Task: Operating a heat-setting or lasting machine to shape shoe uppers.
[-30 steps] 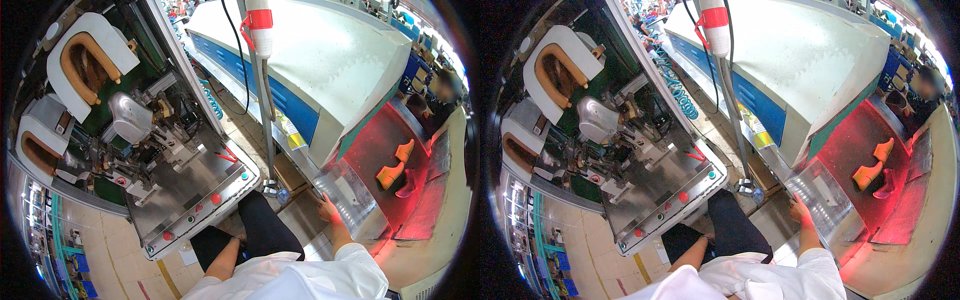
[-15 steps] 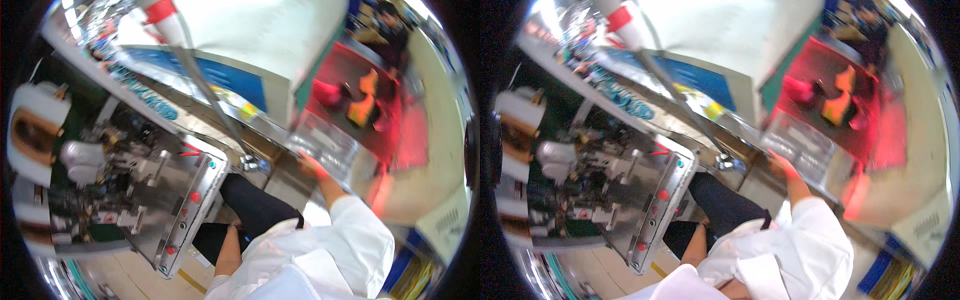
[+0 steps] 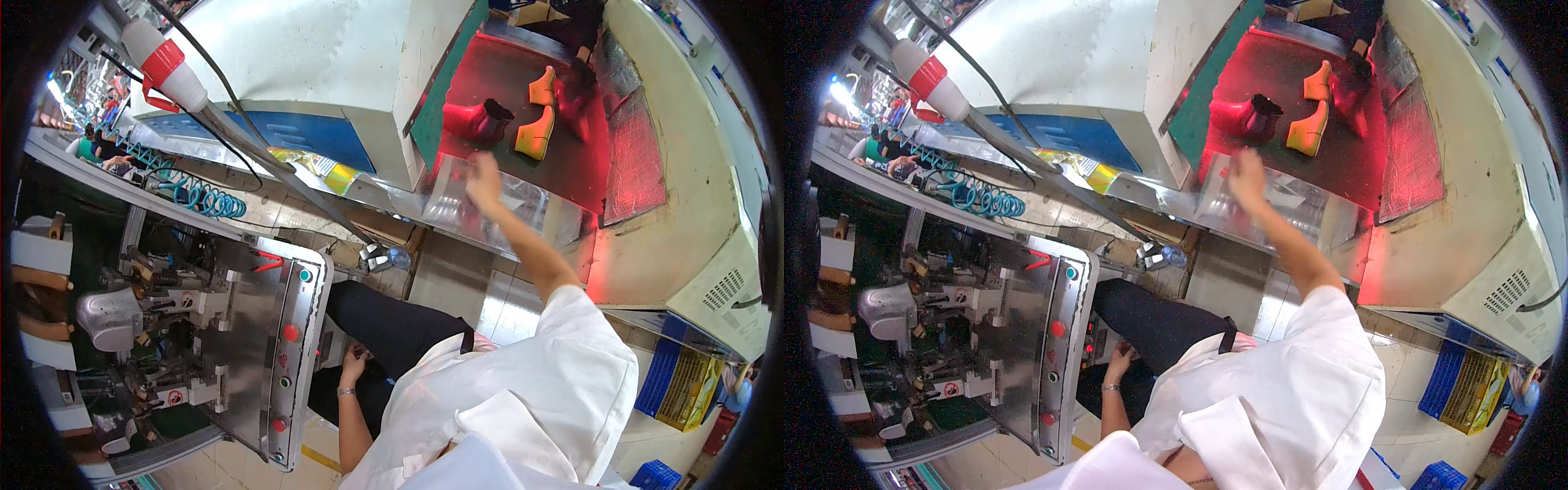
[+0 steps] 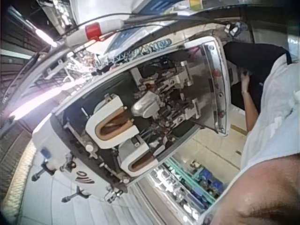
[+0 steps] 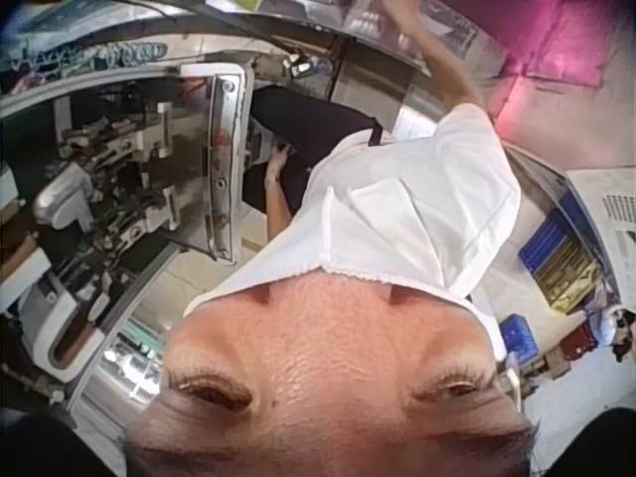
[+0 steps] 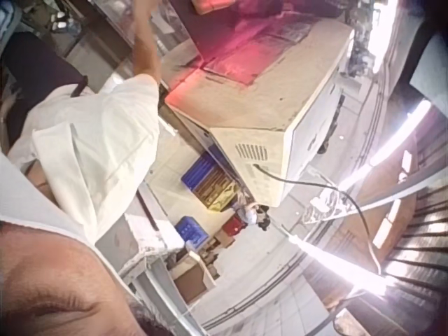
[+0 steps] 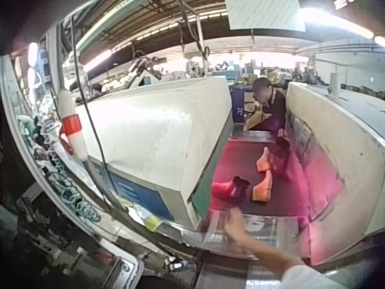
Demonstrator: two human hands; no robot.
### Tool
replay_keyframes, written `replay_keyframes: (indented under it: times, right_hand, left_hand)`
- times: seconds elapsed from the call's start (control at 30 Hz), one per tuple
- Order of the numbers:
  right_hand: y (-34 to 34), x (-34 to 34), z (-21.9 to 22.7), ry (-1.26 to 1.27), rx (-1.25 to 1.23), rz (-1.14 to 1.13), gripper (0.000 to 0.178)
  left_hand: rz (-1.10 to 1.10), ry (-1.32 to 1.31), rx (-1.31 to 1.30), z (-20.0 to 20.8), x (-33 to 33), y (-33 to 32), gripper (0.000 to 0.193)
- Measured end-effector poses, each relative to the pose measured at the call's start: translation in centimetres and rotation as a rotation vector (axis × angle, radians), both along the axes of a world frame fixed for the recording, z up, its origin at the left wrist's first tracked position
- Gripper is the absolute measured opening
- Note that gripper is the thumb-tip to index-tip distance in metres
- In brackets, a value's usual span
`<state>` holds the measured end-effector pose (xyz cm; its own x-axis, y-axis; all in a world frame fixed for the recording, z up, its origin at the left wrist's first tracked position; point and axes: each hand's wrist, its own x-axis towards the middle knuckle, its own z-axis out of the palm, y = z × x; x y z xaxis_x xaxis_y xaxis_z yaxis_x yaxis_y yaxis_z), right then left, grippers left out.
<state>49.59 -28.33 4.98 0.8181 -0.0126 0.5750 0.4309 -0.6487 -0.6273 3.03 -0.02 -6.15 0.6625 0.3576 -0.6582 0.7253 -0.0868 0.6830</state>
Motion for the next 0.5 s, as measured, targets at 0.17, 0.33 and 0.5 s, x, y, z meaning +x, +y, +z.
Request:
replay_keyframes:
  times: [0.17, 0.33, 0.5]
  right_hand:
    - [-2.6, 15.0, 0.0, 0.145, -0.09, -0.143, 0.049]
    - [-2.0, 18.0, -1.5, 0.384, -0.028, 0.054, 0.043]
    - [-2.7, 16.3, 0.6, 0.53, -0.405, -0.197, 0.02]
  left_hand:
    - [0.161, -0.043, -0.056, 6.3, -0.9, -0.8, 0.052]
    - [0.193, -0.064, -0.061, 8.7, -1.5, -1.6, 0.054]
    - [0.13, -0.066, -0.084, 11.7, -2.2, -2.5, 0.051]
